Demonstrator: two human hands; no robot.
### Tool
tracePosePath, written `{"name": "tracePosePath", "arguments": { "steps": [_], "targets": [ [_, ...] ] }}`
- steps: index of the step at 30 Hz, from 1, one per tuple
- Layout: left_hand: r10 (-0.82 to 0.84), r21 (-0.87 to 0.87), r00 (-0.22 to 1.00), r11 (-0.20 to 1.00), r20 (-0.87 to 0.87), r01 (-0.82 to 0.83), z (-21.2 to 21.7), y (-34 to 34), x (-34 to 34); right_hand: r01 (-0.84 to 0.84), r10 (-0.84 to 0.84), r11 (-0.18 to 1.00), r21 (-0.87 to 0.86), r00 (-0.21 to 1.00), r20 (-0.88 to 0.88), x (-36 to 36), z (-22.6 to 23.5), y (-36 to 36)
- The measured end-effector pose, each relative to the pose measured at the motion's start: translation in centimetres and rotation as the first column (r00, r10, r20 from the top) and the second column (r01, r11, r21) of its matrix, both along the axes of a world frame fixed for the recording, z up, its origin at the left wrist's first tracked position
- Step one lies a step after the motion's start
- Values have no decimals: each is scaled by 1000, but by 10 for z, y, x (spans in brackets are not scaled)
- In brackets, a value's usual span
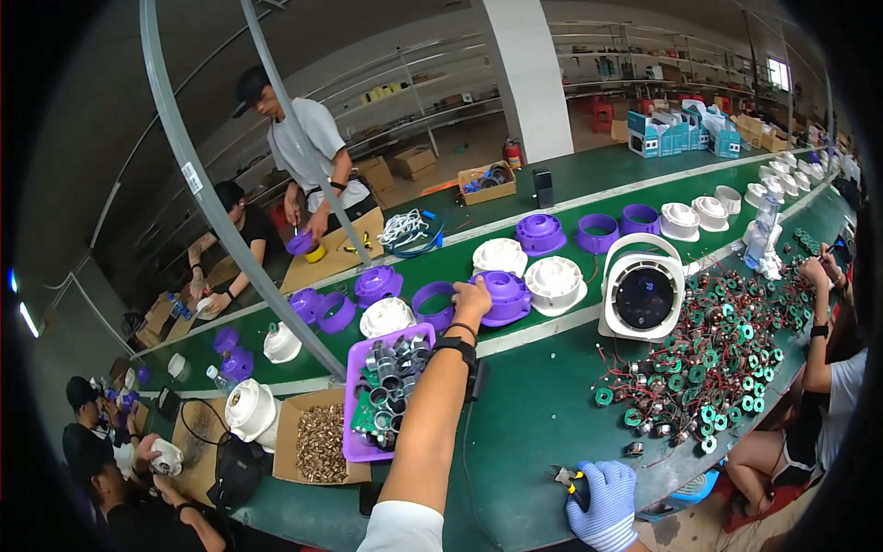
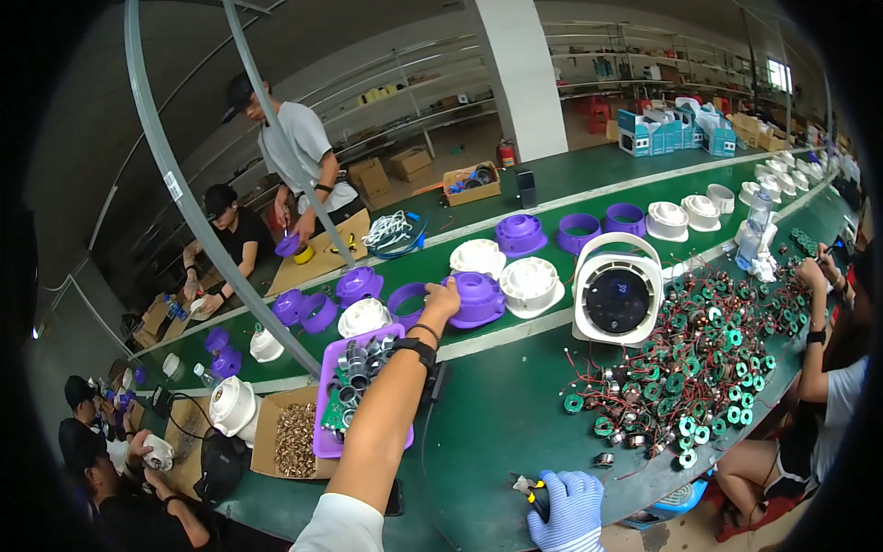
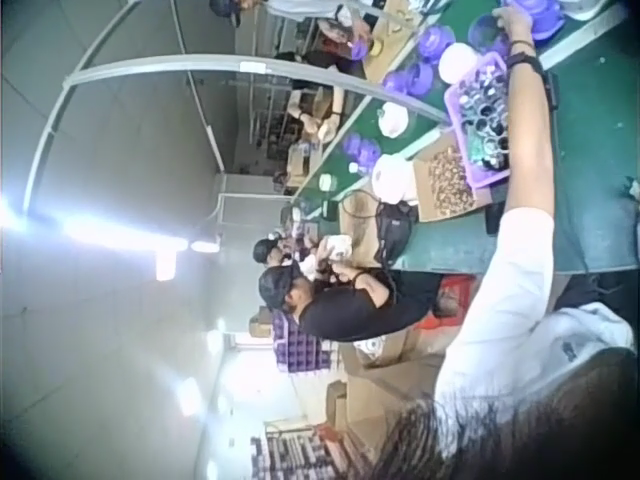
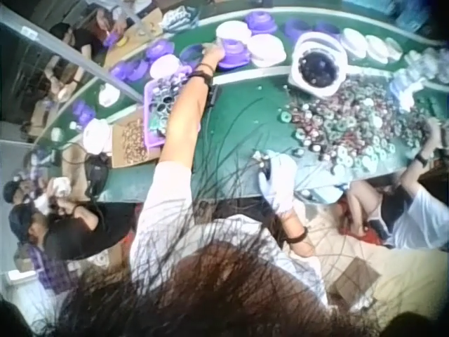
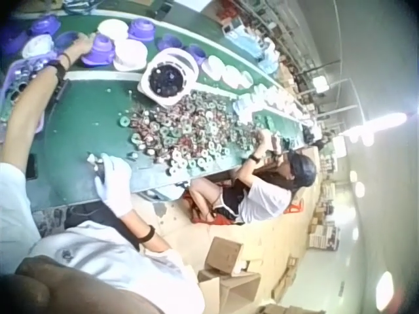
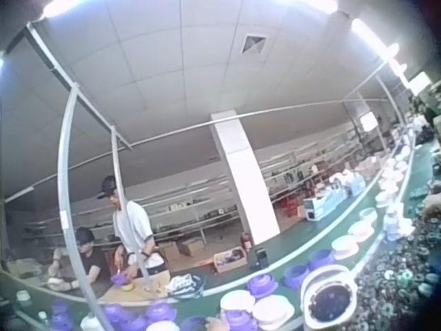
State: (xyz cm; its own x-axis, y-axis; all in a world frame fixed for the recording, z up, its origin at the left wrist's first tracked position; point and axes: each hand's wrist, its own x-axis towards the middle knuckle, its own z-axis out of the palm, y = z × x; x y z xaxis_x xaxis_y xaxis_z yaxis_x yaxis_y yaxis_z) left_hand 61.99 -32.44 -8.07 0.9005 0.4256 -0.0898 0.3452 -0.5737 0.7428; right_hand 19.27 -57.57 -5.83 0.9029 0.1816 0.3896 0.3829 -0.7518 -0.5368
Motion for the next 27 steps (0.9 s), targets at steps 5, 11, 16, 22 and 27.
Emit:
{"name": "tracePosePath", "arguments": {
  "steps": [5, 11, 16, 22, 27],
  "targets": [
    [-232, 161, 973, 960, -3, 230, -6, 20, -18, -30, 30, 1000, 4, 998, 47, -1, 3, 6],
    [-486, 415, 857, 825, 172, 384, 14, -18, -96, -7, 8, 1000, -12, 997, 81, 2, -14, 6],
    [-810, 461, 556, 572, 187, 678, 43, -45, -236, 32, -31, 999, -6, 995, 96, 5, -23, 7],
    [-835, 373, 550, 517, 23, 770, 30, -35, -222, 68, -67, 998, -6, 991, 116, 6, -25, 9],
    [-746, 372, 666, 624, 21, 687, 1, -14, -139, 61, -57, 998, -22, 986, 155, 7, -27, 19]
  ]
}}
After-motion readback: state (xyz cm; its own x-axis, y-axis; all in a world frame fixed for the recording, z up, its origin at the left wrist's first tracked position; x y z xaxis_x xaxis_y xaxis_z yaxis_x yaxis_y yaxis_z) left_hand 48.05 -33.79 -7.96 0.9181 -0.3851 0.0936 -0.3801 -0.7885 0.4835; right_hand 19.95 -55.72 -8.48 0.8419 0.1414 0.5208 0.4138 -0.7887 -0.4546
